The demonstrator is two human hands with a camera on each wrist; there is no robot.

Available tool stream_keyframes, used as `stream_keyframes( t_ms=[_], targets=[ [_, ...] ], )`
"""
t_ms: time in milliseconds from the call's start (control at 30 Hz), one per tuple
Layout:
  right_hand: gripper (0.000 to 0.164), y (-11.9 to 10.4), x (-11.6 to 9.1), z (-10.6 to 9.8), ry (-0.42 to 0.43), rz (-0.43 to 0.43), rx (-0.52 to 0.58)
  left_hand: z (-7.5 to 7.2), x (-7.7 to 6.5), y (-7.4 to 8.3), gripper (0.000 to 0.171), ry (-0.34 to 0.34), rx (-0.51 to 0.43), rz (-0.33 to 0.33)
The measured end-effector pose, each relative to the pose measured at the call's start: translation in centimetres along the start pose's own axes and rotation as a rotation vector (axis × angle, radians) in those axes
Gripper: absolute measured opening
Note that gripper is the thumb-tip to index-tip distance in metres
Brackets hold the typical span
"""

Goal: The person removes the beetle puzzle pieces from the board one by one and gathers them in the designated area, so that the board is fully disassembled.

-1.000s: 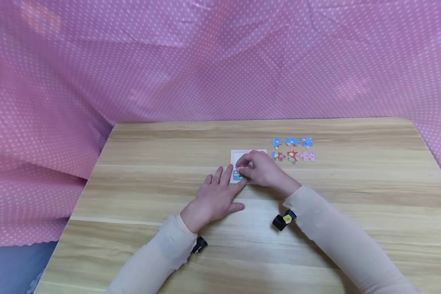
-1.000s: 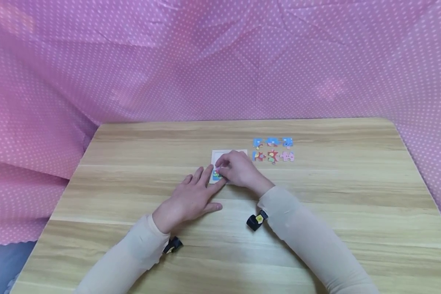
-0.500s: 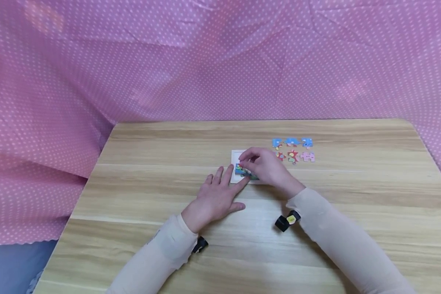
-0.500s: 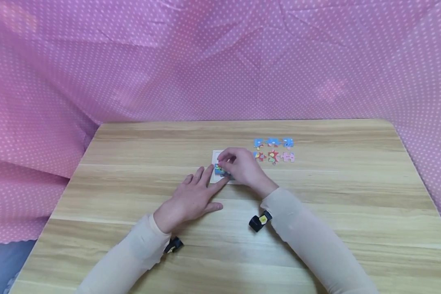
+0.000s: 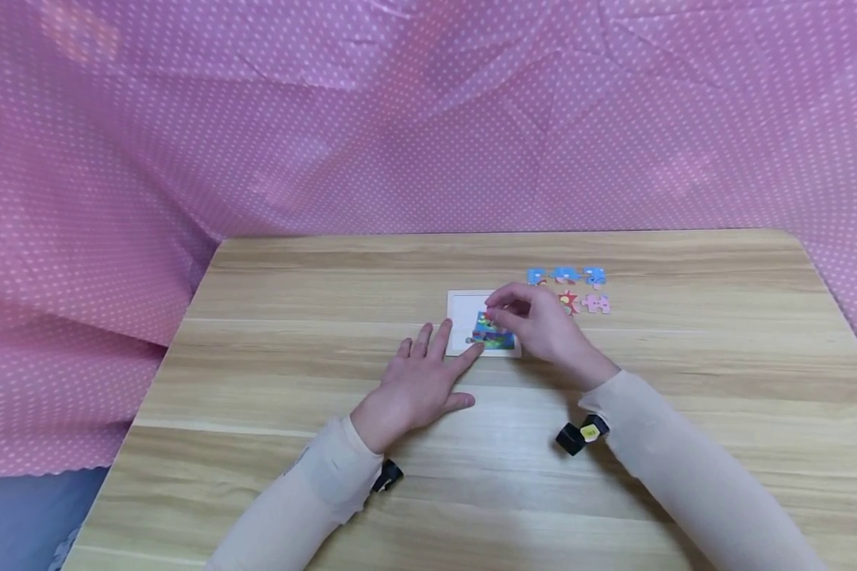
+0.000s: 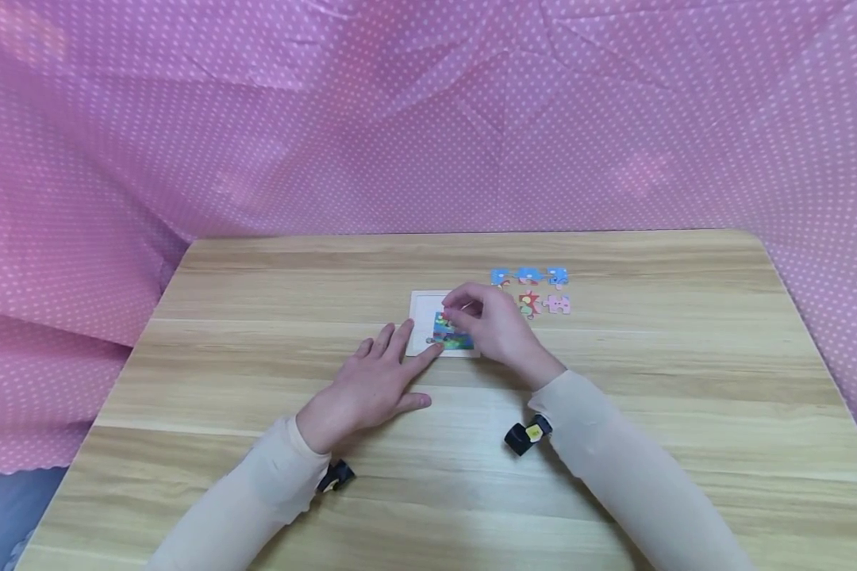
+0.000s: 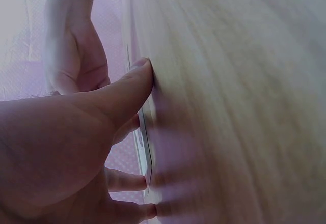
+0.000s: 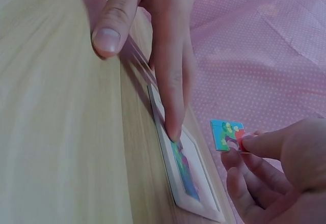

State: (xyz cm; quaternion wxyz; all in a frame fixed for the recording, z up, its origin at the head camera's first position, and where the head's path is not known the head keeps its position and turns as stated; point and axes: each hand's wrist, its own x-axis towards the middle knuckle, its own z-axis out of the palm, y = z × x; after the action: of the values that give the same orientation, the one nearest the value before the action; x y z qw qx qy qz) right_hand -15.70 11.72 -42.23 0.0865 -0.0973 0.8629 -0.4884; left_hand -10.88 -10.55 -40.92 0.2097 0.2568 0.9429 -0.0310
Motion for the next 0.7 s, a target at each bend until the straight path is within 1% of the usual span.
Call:
stream_keyframes(
  t_ms=[133,433,700],
  targets=[
    [0.020,0.3,-0.6,-0.7,0.000,0.017,0.003,0.0,0.0,0.1,0.078,-0.005,0.008,0.000],
    [0.020,1.6,-1.7,-1.9,0.024,-0.002,0.024,0.2,-0.1,0.0,0.079,0.002,-0.001,0.001],
    [0.021,2.8,-2.6,-3.1,0.028,0.055,0.004,0.2,0.0,0.1,0.078,0.009,-0.009,0.006]
  ],
)
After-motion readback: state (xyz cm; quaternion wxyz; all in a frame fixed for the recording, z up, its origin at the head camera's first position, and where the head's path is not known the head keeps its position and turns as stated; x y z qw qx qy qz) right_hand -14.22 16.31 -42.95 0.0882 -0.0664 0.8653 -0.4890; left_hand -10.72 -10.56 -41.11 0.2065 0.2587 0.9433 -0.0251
